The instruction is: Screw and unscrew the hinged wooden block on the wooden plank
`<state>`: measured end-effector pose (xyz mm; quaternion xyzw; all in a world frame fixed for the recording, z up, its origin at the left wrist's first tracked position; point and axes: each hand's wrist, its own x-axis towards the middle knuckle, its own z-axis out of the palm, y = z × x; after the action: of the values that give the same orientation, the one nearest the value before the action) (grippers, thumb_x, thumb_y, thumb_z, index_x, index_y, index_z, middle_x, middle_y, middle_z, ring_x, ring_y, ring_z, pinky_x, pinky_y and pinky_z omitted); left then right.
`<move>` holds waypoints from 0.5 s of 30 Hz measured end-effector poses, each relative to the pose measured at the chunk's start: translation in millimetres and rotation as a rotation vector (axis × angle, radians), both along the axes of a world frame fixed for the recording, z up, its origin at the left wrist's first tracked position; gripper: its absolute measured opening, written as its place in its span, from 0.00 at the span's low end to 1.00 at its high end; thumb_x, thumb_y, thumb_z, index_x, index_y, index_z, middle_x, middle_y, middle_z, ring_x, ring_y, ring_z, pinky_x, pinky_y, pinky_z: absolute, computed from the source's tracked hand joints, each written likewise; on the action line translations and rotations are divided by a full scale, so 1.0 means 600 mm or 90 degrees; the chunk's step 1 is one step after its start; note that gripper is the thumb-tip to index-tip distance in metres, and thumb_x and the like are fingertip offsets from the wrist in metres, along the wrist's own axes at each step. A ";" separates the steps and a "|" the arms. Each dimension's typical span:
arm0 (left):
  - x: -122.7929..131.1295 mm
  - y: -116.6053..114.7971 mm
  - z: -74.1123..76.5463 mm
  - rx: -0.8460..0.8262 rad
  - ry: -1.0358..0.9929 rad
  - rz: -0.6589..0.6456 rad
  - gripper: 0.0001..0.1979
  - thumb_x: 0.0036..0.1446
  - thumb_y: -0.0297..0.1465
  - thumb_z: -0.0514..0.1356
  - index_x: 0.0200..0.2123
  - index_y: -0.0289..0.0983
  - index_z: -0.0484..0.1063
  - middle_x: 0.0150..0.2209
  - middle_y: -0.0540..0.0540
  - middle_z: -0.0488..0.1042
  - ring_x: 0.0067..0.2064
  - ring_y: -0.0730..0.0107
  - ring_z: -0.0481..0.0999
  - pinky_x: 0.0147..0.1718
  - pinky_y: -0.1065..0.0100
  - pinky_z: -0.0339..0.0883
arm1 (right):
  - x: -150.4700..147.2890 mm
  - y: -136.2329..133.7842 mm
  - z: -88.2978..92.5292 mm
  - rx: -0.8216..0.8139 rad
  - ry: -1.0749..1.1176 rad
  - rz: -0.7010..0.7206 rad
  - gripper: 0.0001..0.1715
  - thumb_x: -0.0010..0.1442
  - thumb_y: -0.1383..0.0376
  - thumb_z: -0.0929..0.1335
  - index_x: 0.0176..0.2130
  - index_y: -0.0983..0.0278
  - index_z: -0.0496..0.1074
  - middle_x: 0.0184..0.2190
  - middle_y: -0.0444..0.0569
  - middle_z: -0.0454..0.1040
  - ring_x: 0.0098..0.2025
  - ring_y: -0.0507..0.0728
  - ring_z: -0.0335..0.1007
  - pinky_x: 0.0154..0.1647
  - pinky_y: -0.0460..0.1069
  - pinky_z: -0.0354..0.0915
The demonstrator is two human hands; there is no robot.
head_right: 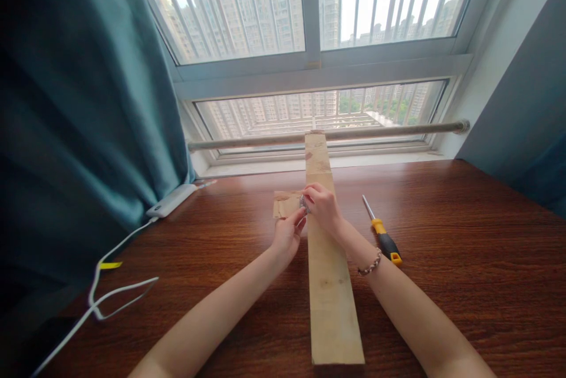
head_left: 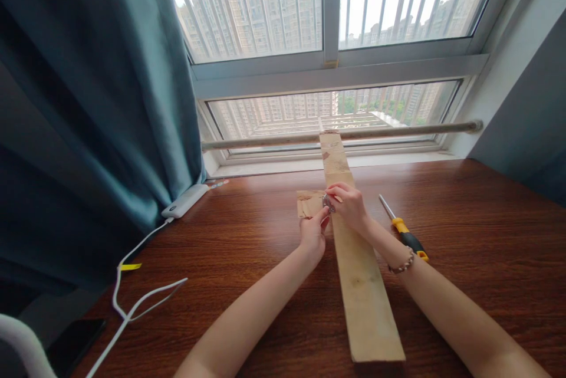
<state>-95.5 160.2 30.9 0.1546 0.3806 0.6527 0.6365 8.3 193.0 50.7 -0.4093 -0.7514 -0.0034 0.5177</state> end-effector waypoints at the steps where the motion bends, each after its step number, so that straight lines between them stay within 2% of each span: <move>1: 0.000 -0.001 0.000 0.000 -0.002 -0.004 0.13 0.40 0.16 0.64 0.32 0.33 0.74 0.31 0.46 0.77 0.30 0.75 0.74 0.29 0.75 0.66 | -0.001 -0.001 0.001 0.003 -0.002 0.002 0.08 0.56 0.72 0.65 0.28 0.64 0.72 0.31 0.49 0.74 0.32 0.53 0.70 0.34 0.45 0.64; 10: -0.002 -0.002 -0.001 -0.004 -0.032 -0.024 0.10 0.40 0.17 0.64 0.29 0.32 0.75 0.29 0.45 0.77 0.29 0.75 0.75 0.29 0.75 0.66 | 0.001 -0.008 0.006 -0.044 -0.030 0.013 0.08 0.56 0.73 0.65 0.28 0.65 0.72 0.31 0.49 0.73 0.33 0.53 0.69 0.34 0.45 0.62; 15: -0.001 0.000 -0.005 -0.008 -0.043 -0.020 0.08 0.41 0.17 0.64 0.27 0.32 0.75 0.28 0.45 0.77 0.29 0.75 0.75 0.29 0.75 0.67 | 0.001 -0.011 0.008 -0.094 -0.055 -0.034 0.08 0.58 0.71 0.65 0.28 0.64 0.71 0.28 0.47 0.70 0.31 0.53 0.67 0.32 0.45 0.60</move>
<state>-96.2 160.2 27.9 0.1347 0.3608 0.6453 0.6598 9.1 186.3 55.3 -0.4659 -0.7599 0.0204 0.4529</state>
